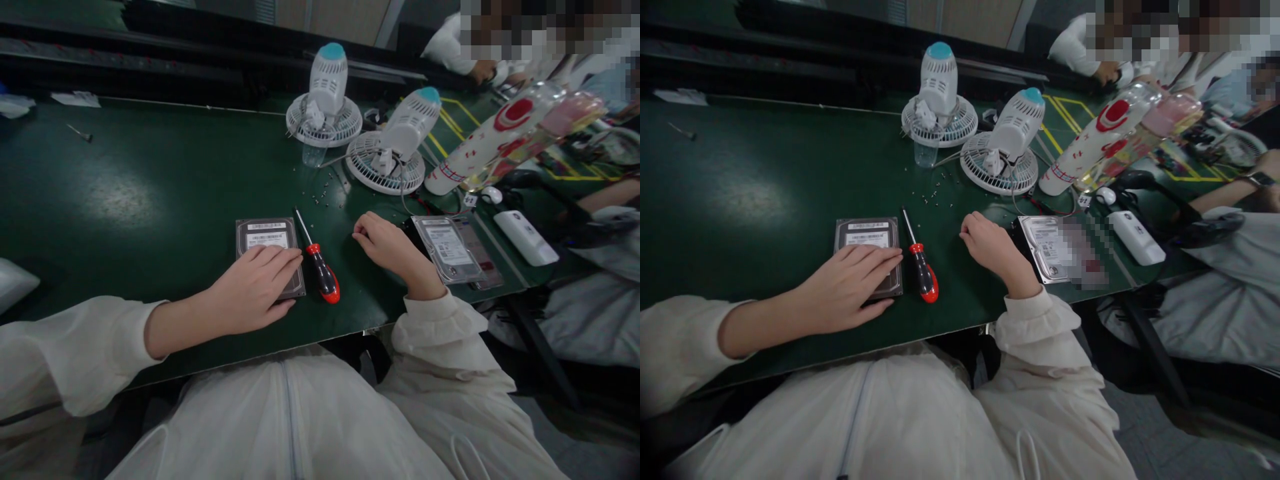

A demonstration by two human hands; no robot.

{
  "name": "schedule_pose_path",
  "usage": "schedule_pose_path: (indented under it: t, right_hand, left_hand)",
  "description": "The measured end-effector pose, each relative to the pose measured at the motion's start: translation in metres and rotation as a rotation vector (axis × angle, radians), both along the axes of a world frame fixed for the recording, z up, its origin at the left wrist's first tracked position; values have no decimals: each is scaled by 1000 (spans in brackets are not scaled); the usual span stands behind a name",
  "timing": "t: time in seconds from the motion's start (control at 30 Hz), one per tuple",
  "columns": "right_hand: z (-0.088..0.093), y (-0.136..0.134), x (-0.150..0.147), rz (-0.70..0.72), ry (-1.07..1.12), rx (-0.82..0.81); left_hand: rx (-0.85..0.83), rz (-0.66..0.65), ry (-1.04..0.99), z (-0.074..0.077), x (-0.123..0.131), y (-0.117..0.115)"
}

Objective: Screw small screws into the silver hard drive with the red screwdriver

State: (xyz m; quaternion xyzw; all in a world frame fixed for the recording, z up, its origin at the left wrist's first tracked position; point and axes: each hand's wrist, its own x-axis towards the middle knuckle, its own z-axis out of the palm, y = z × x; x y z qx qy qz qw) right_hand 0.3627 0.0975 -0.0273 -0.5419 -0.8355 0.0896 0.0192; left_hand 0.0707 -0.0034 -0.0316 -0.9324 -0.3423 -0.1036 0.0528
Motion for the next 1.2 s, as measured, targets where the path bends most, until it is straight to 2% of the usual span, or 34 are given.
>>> schedule_pose_path:
  t: [0.1, 0.17, 0.33, 0.43, 0.53, 0.7, 1.2]
  right_hand:
    - [-3, -1, 2, 19, 76, 49]
    - [2, -10, -1, 46, 148, 103]
    - [17, -64, -33, 222, 357, 250]
    - [9, -97, -59, 316, 419, 328]
    - [-8, -114, -74, 308, 440, 404]
    - [-24, -117, -76, 281, 466, 482]
    - [-24, -115, -69, 312, 560, 414]
  left_hand:
    - [3, 1, 4, 0, 0, 0]
    - [5, -1, 0, -1, -1, 0]
    - [20, -18, -46, -4, -2, 0]
    - [31, -32, -78, -6, -5, -2]
    - [52, -39, -116, -7, -8, -6]
    - [115, -50, -188, -4, -13, -11]
    - [208, -198, -200, -3, -15, -11]
